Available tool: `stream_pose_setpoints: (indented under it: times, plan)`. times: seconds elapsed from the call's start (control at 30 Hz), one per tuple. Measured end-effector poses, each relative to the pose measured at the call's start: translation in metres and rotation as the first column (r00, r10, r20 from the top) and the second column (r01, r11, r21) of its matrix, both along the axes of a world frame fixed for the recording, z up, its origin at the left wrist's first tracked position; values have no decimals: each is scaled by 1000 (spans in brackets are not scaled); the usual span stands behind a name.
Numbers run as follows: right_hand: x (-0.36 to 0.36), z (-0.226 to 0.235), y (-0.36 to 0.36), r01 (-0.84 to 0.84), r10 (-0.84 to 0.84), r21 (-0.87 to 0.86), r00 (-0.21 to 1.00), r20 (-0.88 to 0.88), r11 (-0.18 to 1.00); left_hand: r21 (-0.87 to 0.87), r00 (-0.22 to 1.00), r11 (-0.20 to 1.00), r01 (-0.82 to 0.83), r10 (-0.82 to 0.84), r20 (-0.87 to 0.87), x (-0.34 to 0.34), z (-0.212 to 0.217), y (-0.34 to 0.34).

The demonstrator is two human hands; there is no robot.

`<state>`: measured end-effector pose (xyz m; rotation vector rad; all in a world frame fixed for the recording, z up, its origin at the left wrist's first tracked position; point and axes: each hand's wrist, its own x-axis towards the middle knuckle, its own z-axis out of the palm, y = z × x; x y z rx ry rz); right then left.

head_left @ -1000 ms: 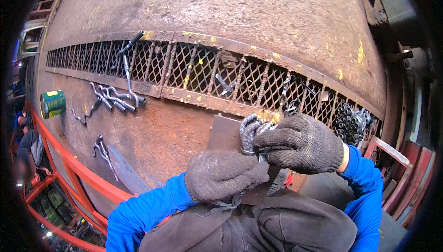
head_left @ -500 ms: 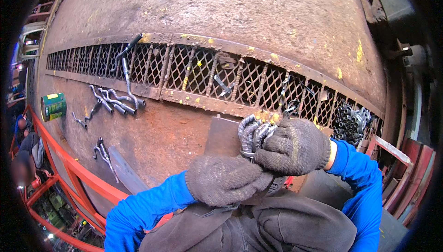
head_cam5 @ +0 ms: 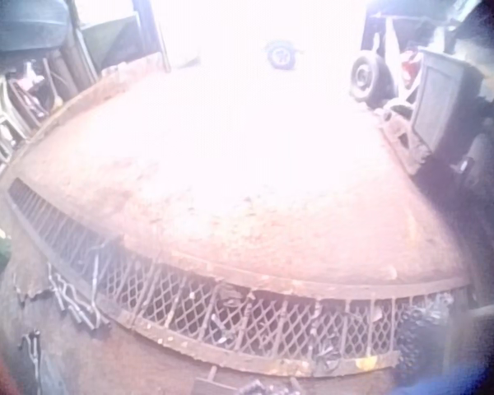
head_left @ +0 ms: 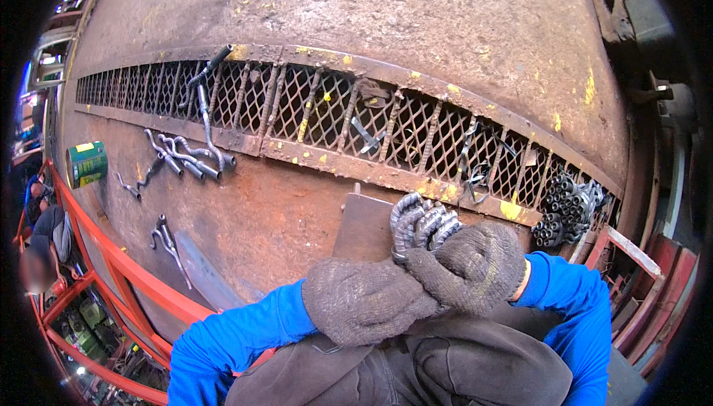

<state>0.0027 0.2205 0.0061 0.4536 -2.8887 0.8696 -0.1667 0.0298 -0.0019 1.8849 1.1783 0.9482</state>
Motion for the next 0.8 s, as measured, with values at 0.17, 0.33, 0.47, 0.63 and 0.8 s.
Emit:
stream_pose_setpoints:
  times: [0.17,0.33,0.47,0.63,0.8]
  plan:
    - [-3,4,18,-15,40,-240,994,102,971,12,996,996,-86,86,25,0,2,0]
    - [0,5,27,-40,64,-181,990,125,983,-234,988,972,-34,67,136,-5,7,11]
    - [-10,17,32,-11,37,-179,990,138,984,-572,942,820,-1,193,274,-5,19,16]
    - [-14,6,30,51,17,-364,984,179,930,-686,938,728,-3,239,250,-3,23,21]
    - [1,5,28,-69,93,-188,988,125,980,-389,982,913,-123,168,84,2,9,10]
